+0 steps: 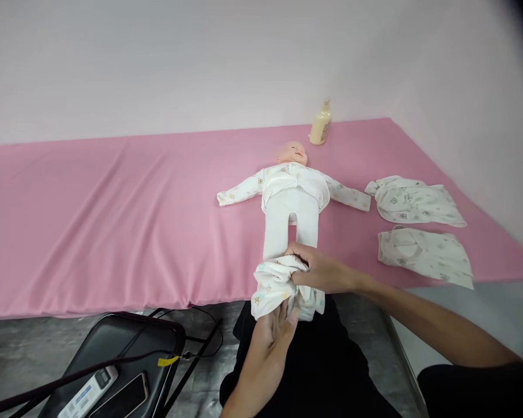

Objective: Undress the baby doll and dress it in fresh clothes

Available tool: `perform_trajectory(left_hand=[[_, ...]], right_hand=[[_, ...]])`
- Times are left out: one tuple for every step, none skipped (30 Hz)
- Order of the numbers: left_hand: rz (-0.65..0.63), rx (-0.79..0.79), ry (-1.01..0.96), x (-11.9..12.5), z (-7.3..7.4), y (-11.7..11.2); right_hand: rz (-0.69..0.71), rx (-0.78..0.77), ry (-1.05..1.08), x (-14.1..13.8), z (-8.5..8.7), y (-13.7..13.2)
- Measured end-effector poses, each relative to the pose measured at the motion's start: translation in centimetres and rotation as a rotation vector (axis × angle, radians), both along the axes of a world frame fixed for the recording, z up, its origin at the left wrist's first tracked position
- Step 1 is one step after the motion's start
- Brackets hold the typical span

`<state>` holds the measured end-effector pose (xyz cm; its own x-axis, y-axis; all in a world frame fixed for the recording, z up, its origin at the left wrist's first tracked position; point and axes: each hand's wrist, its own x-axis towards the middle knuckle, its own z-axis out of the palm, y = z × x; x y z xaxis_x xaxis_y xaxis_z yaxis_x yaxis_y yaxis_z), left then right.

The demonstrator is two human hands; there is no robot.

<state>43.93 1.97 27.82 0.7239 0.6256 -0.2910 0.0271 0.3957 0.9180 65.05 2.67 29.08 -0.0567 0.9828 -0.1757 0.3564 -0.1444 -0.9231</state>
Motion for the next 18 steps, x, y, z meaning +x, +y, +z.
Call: perform_trajectory(left_hand=[[-0.044, 0.015, 0.019, -0.7, 0.1, 0.2], [-0.080, 0.038, 0.053, -1.4, 0.1, 0.6], [-0.097, 0.073, 0.101, -1.9, 0.0, 0.9], [-0.091, 0.123, 0.159, -2.4, -0.3, 1.3], [-0.061, 0.187, 0.220, -2.6, -0.8, 1.8], [-0.011, 0.266, 0.272, -2.7, -1.4, 2.2], [0.055, 0.357, 0.316, -2.6, -2.2, 2.7], [0.117, 0.455, 0.347, -2.3, -3.0, 3.1], [0.170, 0.554, 0.372, -2.0, -3.7, 3.6], [0.212, 0.644, 0.391, -1.7, -4.4, 4.0], [0.237, 0.714, 0.408, -1.4, -5.0, 4.3], [0.245, 0.757, 0.424, -1.1, -5.4, 4.6], [0.242, 0.768, 0.435, -0.8, -5.6, 4.8], [0.234, 0.751, 0.438, -0.5, -5.7, 5.0], [0.226, 0.712, 0.434, -0.2, -5.8, 5.1], [0.217, 0.660, 0.428, 0.0, -5.8, 5.1], [0.211, 0.607, 0.422, 0.2, -5.7, 5.2], [0.209, 0.569, 0.425, 0.4, -5.7, 5.3]], right_hand=[[-0.012, 0.001, 0.008, -0.1, -0.1, 0.0], [-0.024, 0.003, 0.018, -0.1, -0.3, 0.0], [-0.037, 0.004, 0.025, -0.2, -0.4, -0.1], [-0.047, 0.004, 0.031, -0.2, -0.6, -0.1], [-0.055, 0.003, 0.033, -0.3, -0.8, -0.1], [-0.066, 0.005, 0.026, -0.4, -1.0, -0.1], [-0.080, 0.011, 0.008, -0.5, -1.2, -0.1], [-0.095, 0.020, -0.018, -0.6, -1.4, -0.1], [-0.108, 0.033, -0.053, -0.8, -1.5, -0.2], [-0.123, 0.052, -0.098, -0.9, -1.6, -0.2], [-0.133, 0.075, -0.156, -1.1, -1.6, -0.3], [-0.139, 0.097, -0.222, -1.2, -1.6, -0.4], [-0.138, 0.117, -0.291, -1.4, -1.7, -0.5], [-0.138, 0.135, -0.363, -1.5, -1.7, -0.5], [-0.138, 0.147, -0.427, -1.6, -1.7, -0.6], [-0.143, 0.149, -0.477, -1.6, -1.7, -0.7], [-0.153, 0.144, -0.508, -1.6, -1.8, -0.7], [-0.170, 0.133, -0.520, -1.6, -1.9, -0.8]])
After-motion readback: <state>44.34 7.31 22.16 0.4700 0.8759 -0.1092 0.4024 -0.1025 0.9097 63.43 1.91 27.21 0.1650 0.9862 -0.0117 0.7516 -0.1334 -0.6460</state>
